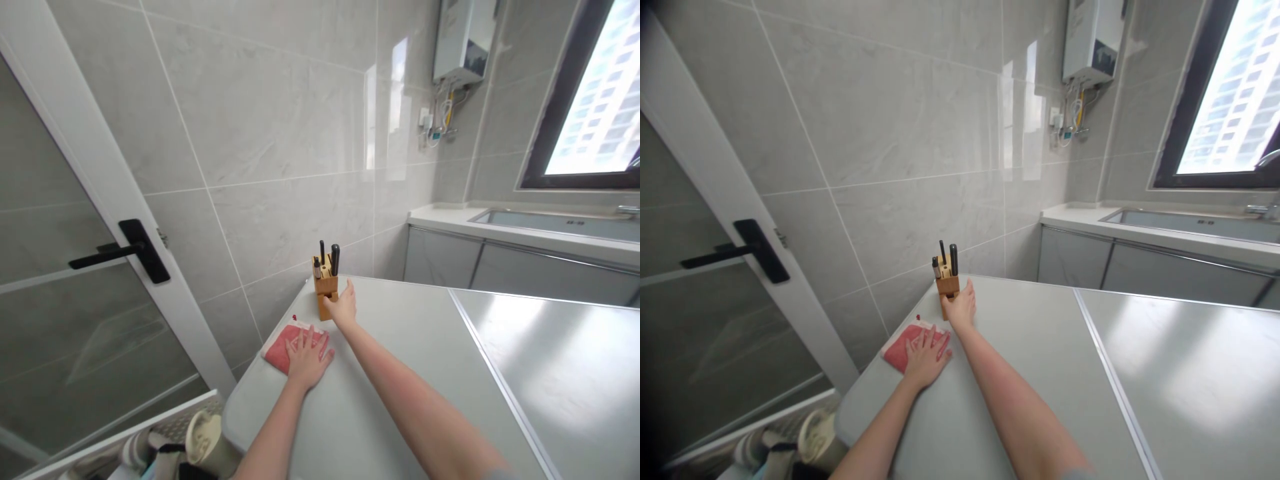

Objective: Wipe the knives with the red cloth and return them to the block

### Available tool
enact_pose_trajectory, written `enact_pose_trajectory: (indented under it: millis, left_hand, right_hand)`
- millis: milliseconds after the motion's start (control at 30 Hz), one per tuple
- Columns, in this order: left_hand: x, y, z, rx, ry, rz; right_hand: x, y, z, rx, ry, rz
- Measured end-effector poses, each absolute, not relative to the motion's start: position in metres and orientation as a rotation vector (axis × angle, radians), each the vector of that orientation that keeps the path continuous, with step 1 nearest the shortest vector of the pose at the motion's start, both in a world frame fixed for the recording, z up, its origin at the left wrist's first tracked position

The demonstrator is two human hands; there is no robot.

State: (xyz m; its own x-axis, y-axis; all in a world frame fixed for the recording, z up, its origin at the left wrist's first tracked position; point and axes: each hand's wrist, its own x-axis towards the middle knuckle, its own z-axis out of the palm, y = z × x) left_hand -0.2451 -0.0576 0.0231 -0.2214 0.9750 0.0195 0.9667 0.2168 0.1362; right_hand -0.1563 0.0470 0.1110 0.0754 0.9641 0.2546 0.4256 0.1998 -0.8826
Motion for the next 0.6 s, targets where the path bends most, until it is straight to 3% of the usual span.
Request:
enact_pose_trajectory:
  millis: [233,367,467,600]
  left_hand:
    - [-0.259,-0.044,0.033,1.792,2.280,0.370]
    - [-0.281,-0.085,0.053,1.759,2.213,1.113]
    - [-0.298,-0.155,0.054,1.593,2.417,1.699]
    - [-0.310,-0.253,-0.003,1.128,2.977,2.024]
  right_hand:
    - [-0.081,-0.017,0.088,-0.984,-1.562,0.857]
    - [-0.029,-0.071,0.085,-0.870,-1.684,1.043]
    - [0.000,-0.107,0.082,-0.779,-1.832,1.198]
    - [0.017,-0.142,0.076,-0.755,-1.943,1.322]
